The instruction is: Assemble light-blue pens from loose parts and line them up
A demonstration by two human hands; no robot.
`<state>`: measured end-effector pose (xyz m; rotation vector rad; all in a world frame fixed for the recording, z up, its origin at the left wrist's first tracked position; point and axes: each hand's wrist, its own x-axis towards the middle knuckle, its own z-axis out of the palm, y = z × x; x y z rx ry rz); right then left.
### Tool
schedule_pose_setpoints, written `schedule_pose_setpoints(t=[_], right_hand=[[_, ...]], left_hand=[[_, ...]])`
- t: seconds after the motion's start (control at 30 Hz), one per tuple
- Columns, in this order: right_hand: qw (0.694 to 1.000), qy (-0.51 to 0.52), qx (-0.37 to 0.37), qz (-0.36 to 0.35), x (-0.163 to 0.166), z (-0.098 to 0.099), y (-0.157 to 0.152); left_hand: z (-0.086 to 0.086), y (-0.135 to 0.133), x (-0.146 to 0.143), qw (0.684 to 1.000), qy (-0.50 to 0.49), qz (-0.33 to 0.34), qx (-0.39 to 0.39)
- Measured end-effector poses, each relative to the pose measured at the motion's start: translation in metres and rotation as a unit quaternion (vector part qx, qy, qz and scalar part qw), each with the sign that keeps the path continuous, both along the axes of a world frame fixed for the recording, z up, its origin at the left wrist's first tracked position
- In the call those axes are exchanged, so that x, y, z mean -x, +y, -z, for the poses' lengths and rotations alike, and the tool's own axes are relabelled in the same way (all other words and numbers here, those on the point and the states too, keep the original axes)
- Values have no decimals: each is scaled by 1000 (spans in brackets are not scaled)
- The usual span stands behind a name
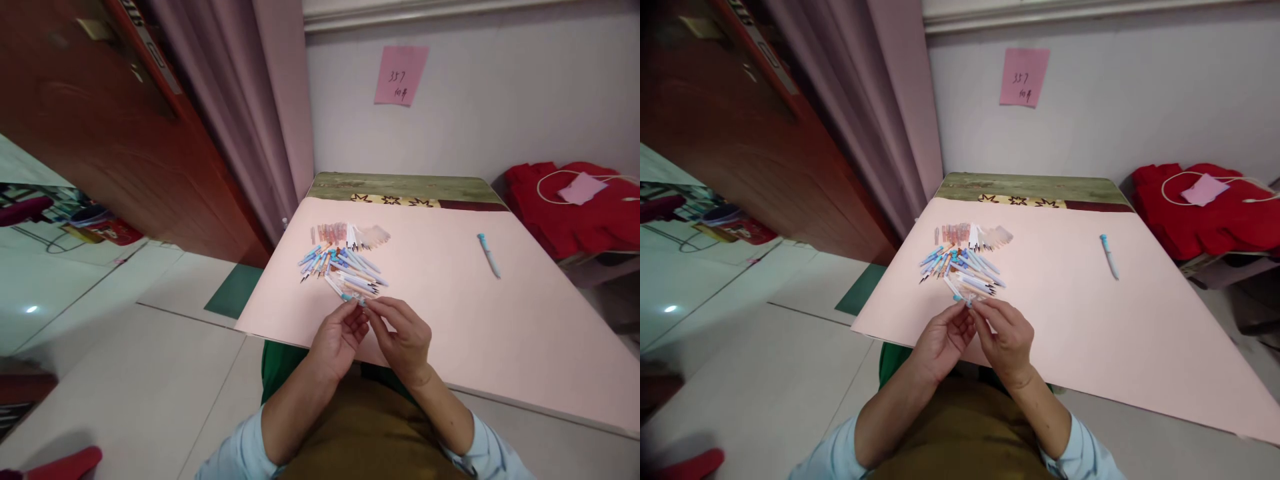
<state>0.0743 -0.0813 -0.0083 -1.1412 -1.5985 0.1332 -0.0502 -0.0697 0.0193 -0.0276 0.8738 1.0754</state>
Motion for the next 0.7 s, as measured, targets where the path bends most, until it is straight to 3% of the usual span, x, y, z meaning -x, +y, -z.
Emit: schedule_pose_setpoints(t=[0.13,0.2,0.33,0.53,0.7], right_hand=[[998,-59,-24,-5,-1,0,-1],[1000,-27,-8,-8,-4,-5,0],[996,37,69,51,-20,-11,6],[964,-109,238,57,-29,10,12],[954,-167,251,0,-15,26,12]], left_hand=[[1,2,2,1000,-5,-4,14],[-2,6,8,1000,-1,-7,19],[-11,19,27,998,1,-57,-6],[-10,29,41,996,21,-89,-11],[0,31,42,995,30,-93,0]])
